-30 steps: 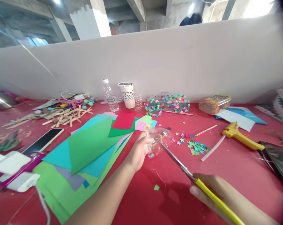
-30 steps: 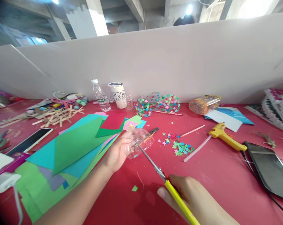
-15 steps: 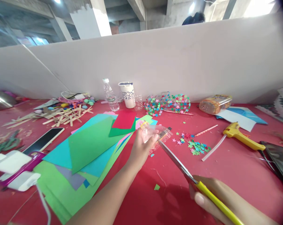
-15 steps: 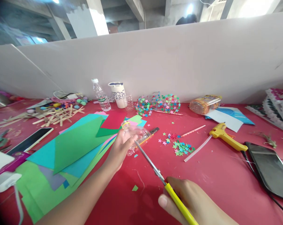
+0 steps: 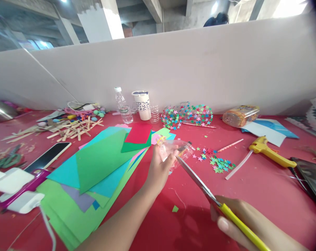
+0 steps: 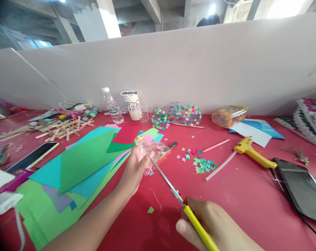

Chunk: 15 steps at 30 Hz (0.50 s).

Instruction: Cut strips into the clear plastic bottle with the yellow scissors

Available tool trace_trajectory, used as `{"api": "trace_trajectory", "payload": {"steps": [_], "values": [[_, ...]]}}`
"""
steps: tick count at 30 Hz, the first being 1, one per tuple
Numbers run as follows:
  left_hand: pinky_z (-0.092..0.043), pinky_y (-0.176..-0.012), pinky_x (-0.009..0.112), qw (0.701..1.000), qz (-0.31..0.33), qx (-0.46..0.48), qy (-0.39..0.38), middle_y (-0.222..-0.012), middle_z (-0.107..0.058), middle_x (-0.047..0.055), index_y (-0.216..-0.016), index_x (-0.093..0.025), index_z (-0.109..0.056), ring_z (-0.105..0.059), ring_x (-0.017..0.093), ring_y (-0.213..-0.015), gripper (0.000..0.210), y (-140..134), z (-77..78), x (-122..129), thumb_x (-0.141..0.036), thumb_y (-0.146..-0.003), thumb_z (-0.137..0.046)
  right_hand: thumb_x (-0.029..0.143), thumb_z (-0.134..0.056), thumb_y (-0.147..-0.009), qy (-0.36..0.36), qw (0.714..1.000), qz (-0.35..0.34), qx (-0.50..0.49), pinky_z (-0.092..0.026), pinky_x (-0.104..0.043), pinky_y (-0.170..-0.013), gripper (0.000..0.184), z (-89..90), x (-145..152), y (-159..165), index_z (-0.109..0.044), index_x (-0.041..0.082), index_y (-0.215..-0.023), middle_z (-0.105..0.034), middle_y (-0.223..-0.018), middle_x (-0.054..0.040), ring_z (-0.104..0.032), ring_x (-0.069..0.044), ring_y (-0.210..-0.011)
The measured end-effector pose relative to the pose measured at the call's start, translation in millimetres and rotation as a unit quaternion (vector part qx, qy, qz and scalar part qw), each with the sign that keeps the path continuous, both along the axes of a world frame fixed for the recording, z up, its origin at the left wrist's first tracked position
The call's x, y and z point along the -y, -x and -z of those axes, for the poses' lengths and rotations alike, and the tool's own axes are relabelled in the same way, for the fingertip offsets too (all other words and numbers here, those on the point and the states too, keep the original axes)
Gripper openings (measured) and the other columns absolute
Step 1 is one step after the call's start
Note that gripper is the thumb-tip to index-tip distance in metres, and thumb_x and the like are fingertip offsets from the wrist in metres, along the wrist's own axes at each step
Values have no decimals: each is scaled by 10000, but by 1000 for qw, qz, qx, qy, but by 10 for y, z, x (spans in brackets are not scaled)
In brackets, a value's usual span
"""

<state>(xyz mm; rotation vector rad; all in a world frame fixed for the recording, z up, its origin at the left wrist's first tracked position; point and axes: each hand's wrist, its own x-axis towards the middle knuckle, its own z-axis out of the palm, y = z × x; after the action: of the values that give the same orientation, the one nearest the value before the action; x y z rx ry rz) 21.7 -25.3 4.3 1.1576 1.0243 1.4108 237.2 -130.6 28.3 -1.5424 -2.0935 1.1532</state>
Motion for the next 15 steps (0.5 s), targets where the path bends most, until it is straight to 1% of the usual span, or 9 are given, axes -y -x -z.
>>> {"api": "trace_trajectory", "payload": {"steps": [1, 4, 9, 12, 15], "values": [[-442, -1015, 360, 1000, -1, -1, -2, -1165, -719, 77, -1175, -232, -560, -652, 229, -1134, 392, 1, -4, -2, -378, -849, -721, 837, -239, -900, -6, 1000, -15, 6, -533, -257, -622, 746, -18, -17, 2, -624, 210, -775, -732, -769, -64, -682, -217, -667], [-442, -1019, 358, 1000, -5, -2, -2, -1159, -720, 71, -1158, -233, -556, -654, 232, -1135, 383, 5, -10, -8, -381, -847, -723, 827, -203, -912, -16, 999, -40, 22, -498, -259, -586, 743, -51, -50, -1, -604, 213, -791, -738, -798, -73, -685, -230, -682], [-445, -1006, 365, 1000, -11, -12, -4, -1141, -724, 71, -1144, -236, -559, -659, 238, -1124, 365, -7, -1, 1, -398, -853, -710, 805, -208, -930, -23, 999, -39, 23, -466, -244, -553, 715, -19, -40, -16, -592, 223, -771, -710, -730, -40, -656, -207, -634], [-460, -970, 351, 1000, -12, -4, 3, -1130, -723, 70, -1150, -242, -560, -667, 231, -1085, 375, -26, -13, 21, -379, -841, -722, 795, -272, -931, -38, 999, -17, 3, -461, -230, -549, 677, 56, -12, -6, -601, 228, -760, -694, -700, -20, -614, -184, -602], [-476, -935, 354, 1000, -10, 0, 12, -1118, -715, 68, -1160, -246, -540, -674, 234, -1030, 404, -40, -41, 42, -379, -829, -729, 783, -334, -927, -21, 999, 40, -21, -425, -203, -480, 632, 136, 10, 27, -593, 231, -760, -635, -668, 7, -549, -147, -547]]}}
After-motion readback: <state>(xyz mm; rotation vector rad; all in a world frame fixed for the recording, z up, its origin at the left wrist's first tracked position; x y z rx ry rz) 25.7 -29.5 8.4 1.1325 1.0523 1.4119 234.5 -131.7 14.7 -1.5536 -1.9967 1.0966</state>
